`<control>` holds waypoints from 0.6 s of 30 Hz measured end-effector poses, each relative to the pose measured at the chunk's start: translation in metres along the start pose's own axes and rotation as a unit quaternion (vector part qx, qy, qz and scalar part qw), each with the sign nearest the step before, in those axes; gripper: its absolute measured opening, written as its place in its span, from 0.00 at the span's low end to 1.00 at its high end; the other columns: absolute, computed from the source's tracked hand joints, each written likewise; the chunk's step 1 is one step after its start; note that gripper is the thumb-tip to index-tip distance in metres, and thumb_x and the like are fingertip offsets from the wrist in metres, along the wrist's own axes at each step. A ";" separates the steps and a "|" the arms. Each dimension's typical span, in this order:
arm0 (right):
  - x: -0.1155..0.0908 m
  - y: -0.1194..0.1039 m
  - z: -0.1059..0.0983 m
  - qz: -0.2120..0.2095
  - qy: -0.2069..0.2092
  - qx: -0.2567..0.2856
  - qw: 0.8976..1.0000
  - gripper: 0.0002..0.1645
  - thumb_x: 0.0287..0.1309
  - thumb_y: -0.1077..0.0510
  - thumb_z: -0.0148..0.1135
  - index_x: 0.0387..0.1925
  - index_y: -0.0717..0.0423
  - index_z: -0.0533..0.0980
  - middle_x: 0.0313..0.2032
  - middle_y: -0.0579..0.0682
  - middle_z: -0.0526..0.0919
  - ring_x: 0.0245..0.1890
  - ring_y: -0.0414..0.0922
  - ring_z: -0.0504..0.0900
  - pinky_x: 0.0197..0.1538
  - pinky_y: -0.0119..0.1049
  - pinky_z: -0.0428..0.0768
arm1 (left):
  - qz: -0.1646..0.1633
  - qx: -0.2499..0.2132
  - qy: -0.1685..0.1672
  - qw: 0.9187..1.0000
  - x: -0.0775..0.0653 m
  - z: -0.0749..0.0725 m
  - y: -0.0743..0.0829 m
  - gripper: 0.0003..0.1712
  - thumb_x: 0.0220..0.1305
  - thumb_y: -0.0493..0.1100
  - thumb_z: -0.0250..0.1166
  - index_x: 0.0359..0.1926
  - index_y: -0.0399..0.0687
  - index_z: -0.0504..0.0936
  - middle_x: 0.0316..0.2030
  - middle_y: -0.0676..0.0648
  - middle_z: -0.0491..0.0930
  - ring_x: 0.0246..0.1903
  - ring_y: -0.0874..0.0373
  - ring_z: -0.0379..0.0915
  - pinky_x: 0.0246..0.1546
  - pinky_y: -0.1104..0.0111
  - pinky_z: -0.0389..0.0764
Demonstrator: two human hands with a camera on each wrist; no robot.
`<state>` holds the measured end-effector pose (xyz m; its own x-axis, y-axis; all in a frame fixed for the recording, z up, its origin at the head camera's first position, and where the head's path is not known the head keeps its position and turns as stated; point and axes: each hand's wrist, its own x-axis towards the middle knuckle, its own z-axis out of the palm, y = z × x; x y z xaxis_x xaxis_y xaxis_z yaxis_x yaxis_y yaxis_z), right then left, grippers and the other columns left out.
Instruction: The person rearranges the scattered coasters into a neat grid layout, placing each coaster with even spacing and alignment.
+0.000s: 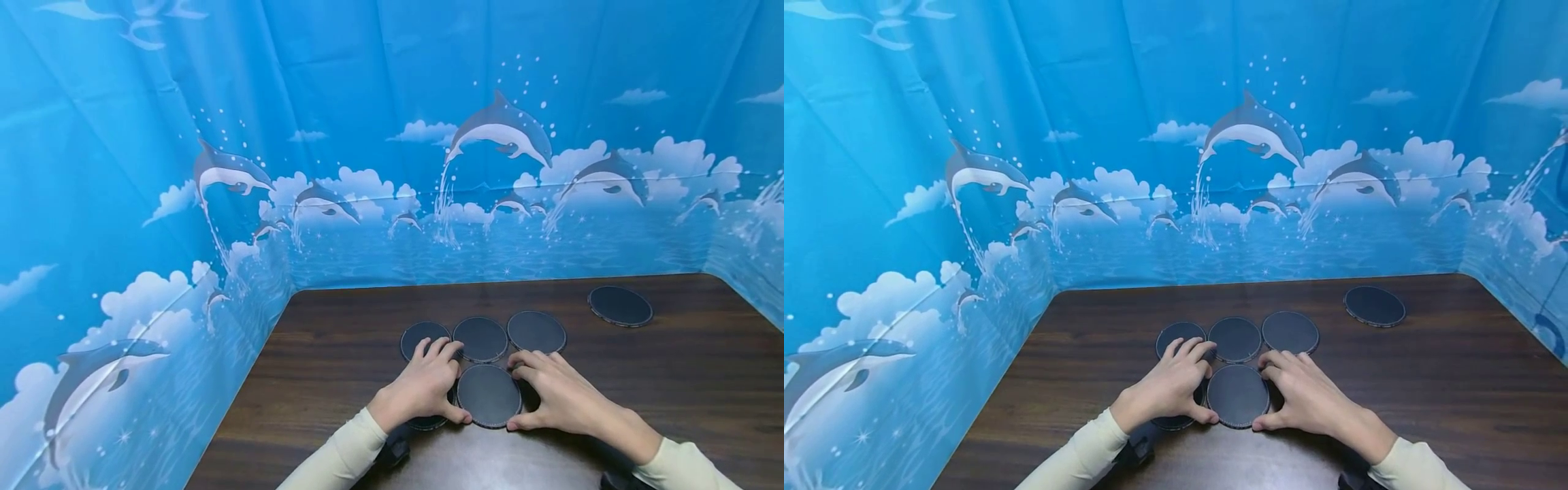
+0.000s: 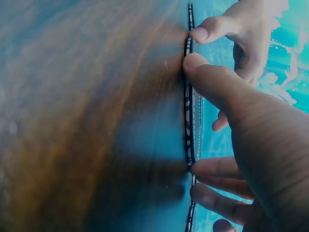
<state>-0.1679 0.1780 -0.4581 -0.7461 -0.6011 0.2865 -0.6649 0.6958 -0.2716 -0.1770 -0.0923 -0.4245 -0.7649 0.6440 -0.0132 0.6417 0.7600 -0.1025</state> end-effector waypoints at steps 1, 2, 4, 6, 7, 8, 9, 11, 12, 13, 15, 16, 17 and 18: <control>-0.001 0.000 0.000 0.000 -0.001 0.000 1.000 0.50 0.41 0.16 0.66 0.46 0.55 0.85 0.57 0.47 0.77 0.52 0.48 0.77 0.50 0.51 0.72 | 0.000 -0.001 0.000 1.000 0.000 0.000 0.000 0.32 0.49 0.80 0.69 0.27 0.59 0.77 0.72 0.46 0.62 0.71 0.47 0.56 0.68 0.44 0.57; -0.001 0.000 0.000 0.000 0.000 0.001 1.000 0.50 0.41 0.16 0.67 0.46 0.56 0.85 0.56 0.47 0.77 0.52 0.48 0.77 0.51 0.51 0.72 | 0.000 -0.001 0.000 1.000 0.000 0.000 0.001 0.32 0.49 0.80 0.69 0.27 0.59 0.77 0.72 0.46 0.62 0.71 0.47 0.56 0.68 0.44 0.57; -0.001 0.000 0.000 0.000 0.000 0.003 1.000 0.50 0.41 0.17 0.67 0.46 0.56 0.85 0.56 0.47 0.77 0.52 0.48 0.77 0.51 0.51 0.72 | 0.000 -0.003 -0.002 1.000 0.000 0.000 0.001 0.32 0.49 0.79 0.69 0.28 0.59 0.77 0.73 0.46 0.62 0.71 0.47 0.56 0.68 0.44 0.57; -0.001 0.000 0.000 0.001 -0.001 0.005 1.000 0.50 0.42 0.17 0.67 0.46 0.55 0.85 0.56 0.47 0.77 0.52 0.48 0.77 0.51 0.52 0.72 | -0.001 -0.005 -0.004 1.000 -0.001 -0.001 0.001 0.32 0.49 0.79 0.69 0.28 0.59 0.77 0.73 0.46 0.62 0.71 0.47 0.56 0.68 0.44 0.57; -0.001 0.000 0.000 0.002 -0.003 0.008 1.000 0.49 0.42 0.17 0.67 0.46 0.55 0.85 0.56 0.47 0.77 0.52 0.48 0.77 0.51 0.52 0.72 | 0.000 -0.006 -0.004 1.000 -0.001 0.000 0.001 0.32 0.49 0.79 0.69 0.28 0.59 0.77 0.73 0.46 0.62 0.71 0.47 0.56 0.68 0.44 0.57; -0.002 0.000 0.001 0.004 -0.005 0.011 1.000 0.49 0.42 0.17 0.67 0.46 0.55 0.85 0.56 0.47 0.77 0.53 0.48 0.77 0.52 0.53 0.72 | 0.001 -0.007 -0.005 1.000 -0.001 0.000 0.002 0.32 0.49 0.79 0.69 0.28 0.59 0.77 0.73 0.46 0.62 0.71 0.47 0.56 0.68 0.44 0.57; -0.002 0.000 0.001 0.004 -0.006 0.014 1.000 0.49 0.42 0.17 0.67 0.46 0.55 0.84 0.56 0.47 0.77 0.53 0.49 0.77 0.52 0.54 0.72 | 0.002 -0.007 -0.004 1.000 -0.001 0.001 0.002 0.31 0.49 0.79 0.69 0.28 0.59 0.77 0.73 0.46 0.62 0.71 0.47 0.55 0.68 0.44 0.57; -0.003 0.001 0.001 0.007 -0.009 0.020 1.000 0.49 0.42 0.18 0.68 0.46 0.55 0.84 0.56 0.47 0.76 0.53 0.49 0.77 0.53 0.55 0.72 | 0.003 -0.006 -0.002 1.000 -0.001 0.002 0.002 0.31 0.49 0.79 0.69 0.28 0.59 0.77 0.73 0.46 0.62 0.71 0.47 0.56 0.68 0.43 0.58; -0.003 0.001 0.001 0.008 -0.010 0.022 1.000 0.49 0.42 0.18 0.68 0.46 0.55 0.84 0.56 0.47 0.76 0.54 0.50 0.76 0.53 0.55 0.72 | 0.004 -0.006 -0.001 1.000 -0.001 0.002 0.002 0.31 0.49 0.79 0.69 0.27 0.59 0.77 0.73 0.46 0.62 0.71 0.47 0.56 0.68 0.43 0.58; -0.003 0.001 0.001 0.008 -0.010 0.025 1.000 0.49 0.42 0.18 0.68 0.46 0.55 0.84 0.56 0.47 0.76 0.54 0.49 0.76 0.54 0.56 0.72 | 0.004 -0.004 0.001 1.000 -0.001 0.002 0.002 0.31 0.49 0.79 0.69 0.27 0.59 0.77 0.73 0.46 0.62 0.71 0.47 0.56 0.68 0.43 0.58; -0.003 0.001 0.001 0.009 -0.011 0.026 1.000 0.49 0.42 0.18 0.68 0.47 0.55 0.84 0.55 0.46 0.76 0.54 0.49 0.76 0.54 0.55 0.72 | 0.005 -0.003 0.003 1.000 -0.001 0.002 0.002 0.31 0.49 0.79 0.69 0.27 0.59 0.77 0.72 0.46 0.62 0.71 0.47 0.56 0.68 0.43 0.58; -0.003 0.001 0.001 0.008 -0.010 0.025 1.000 0.49 0.42 0.18 0.68 0.47 0.55 0.84 0.55 0.46 0.76 0.53 0.48 0.76 0.54 0.54 0.72 | 0.005 -0.002 0.004 1.000 -0.001 0.002 0.001 0.31 0.49 0.79 0.69 0.27 0.59 0.78 0.72 0.46 0.62 0.71 0.47 0.57 0.68 0.44 0.58; -0.003 0.001 0.000 0.005 -0.007 0.025 1.000 0.49 0.43 0.18 0.68 0.47 0.56 0.84 0.55 0.46 0.77 0.53 0.48 0.77 0.53 0.54 0.72 | 0.005 -0.001 0.004 1.000 -0.001 0.001 0.001 0.31 0.49 0.79 0.69 0.28 0.59 0.78 0.72 0.46 0.62 0.71 0.47 0.57 0.68 0.44 0.58; -0.002 0.001 -0.001 0.003 -0.005 0.024 1.000 0.49 0.43 0.19 0.68 0.48 0.56 0.84 0.55 0.46 0.77 0.53 0.48 0.77 0.53 0.54 0.72 | 0.004 -0.002 0.004 1.000 -0.001 0.001 0.001 0.32 0.49 0.79 0.69 0.28 0.59 0.79 0.72 0.46 0.62 0.71 0.47 0.57 0.68 0.44 0.58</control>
<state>-0.1669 0.1801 -0.4580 -0.7500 -0.6011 0.2759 -0.6614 0.6795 -0.3175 -0.1756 -0.0929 -0.4256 -0.7597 0.6502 -0.0064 0.6476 0.7556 -0.0989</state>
